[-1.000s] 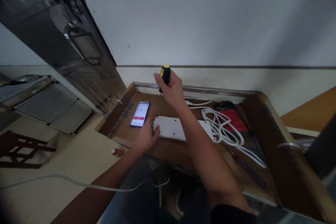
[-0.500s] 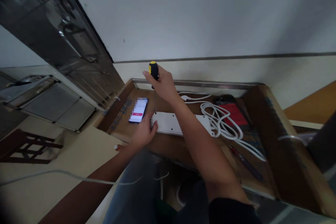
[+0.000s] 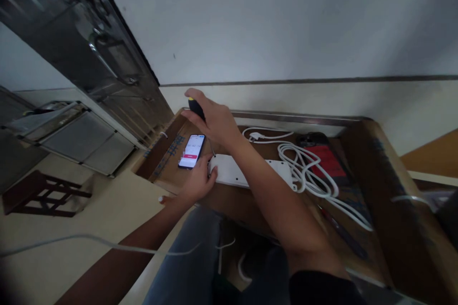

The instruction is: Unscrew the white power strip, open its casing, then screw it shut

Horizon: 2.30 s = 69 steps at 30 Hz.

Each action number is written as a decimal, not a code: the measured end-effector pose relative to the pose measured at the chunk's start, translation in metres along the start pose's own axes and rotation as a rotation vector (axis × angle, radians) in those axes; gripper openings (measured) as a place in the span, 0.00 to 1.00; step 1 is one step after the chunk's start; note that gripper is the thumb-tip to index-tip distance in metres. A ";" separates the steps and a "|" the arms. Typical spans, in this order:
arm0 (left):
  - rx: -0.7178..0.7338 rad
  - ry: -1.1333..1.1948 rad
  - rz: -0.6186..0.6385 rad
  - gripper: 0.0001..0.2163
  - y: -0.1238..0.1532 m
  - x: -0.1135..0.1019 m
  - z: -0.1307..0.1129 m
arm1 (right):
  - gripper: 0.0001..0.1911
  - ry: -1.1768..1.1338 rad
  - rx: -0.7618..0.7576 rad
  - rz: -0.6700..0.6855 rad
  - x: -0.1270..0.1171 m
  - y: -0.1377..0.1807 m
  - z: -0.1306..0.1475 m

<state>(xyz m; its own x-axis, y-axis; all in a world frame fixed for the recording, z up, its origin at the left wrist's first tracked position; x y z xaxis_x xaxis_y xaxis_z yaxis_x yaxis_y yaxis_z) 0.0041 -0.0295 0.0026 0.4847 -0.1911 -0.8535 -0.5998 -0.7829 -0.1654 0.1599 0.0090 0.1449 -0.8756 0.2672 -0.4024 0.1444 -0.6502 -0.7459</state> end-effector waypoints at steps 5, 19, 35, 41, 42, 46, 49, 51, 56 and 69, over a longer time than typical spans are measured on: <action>0.010 -0.034 0.003 0.19 0.000 0.001 0.000 | 0.15 -0.073 -0.062 0.016 -0.020 -0.008 0.009; 0.017 -0.104 0.011 0.20 -0.002 0.000 -0.005 | 0.20 -0.700 0.140 0.117 0.002 -0.015 0.007; 0.030 -0.120 0.012 0.19 -0.003 0.001 -0.004 | 0.24 -0.974 0.219 0.205 0.004 -0.015 0.004; 0.034 -0.124 0.014 0.20 -0.003 0.002 -0.003 | 0.28 -1.004 0.241 0.128 0.004 -0.014 0.004; 0.035 -0.124 0.013 0.20 -0.003 0.002 -0.004 | 0.28 -1.014 0.242 0.130 0.004 -0.014 0.004; 0.039 -0.130 -0.010 0.20 -0.003 0.000 -0.005 | 0.27 -1.059 0.253 0.193 -0.001 -0.015 0.002; 0.042 -0.135 -0.020 0.20 -0.003 -0.001 -0.006 | 0.22 -1.060 0.271 0.179 -0.004 -0.013 -0.002; 0.040 -0.136 -0.018 0.19 -0.003 0.000 -0.005 | 0.19 -1.052 0.278 0.133 -0.003 -0.012 -0.003; 0.022 -0.138 -0.008 0.19 -0.003 0.001 -0.004 | 0.27 -1.084 0.271 0.098 0.001 -0.013 0.000; -0.003 -0.114 -0.009 0.20 -0.003 0.002 -0.002 | 0.26 -1.098 0.297 0.166 0.000 -0.010 -0.001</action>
<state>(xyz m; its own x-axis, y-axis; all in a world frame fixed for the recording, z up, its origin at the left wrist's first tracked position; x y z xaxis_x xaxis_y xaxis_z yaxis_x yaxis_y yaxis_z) 0.0078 -0.0292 0.0029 0.4139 -0.1156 -0.9030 -0.5941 -0.7858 -0.1717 0.1586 0.0158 0.1517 -0.8065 -0.5071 0.3041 0.3094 -0.8002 -0.5138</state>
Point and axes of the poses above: each hand's wrist, its own y-axis away from the middle knuckle, its own x-axis out of the palm, z = x × y, the point moved 3 cm from there along -y, towards the middle knuckle, and after that the axes turned 7 degrees about z, right-handed, at the moved point
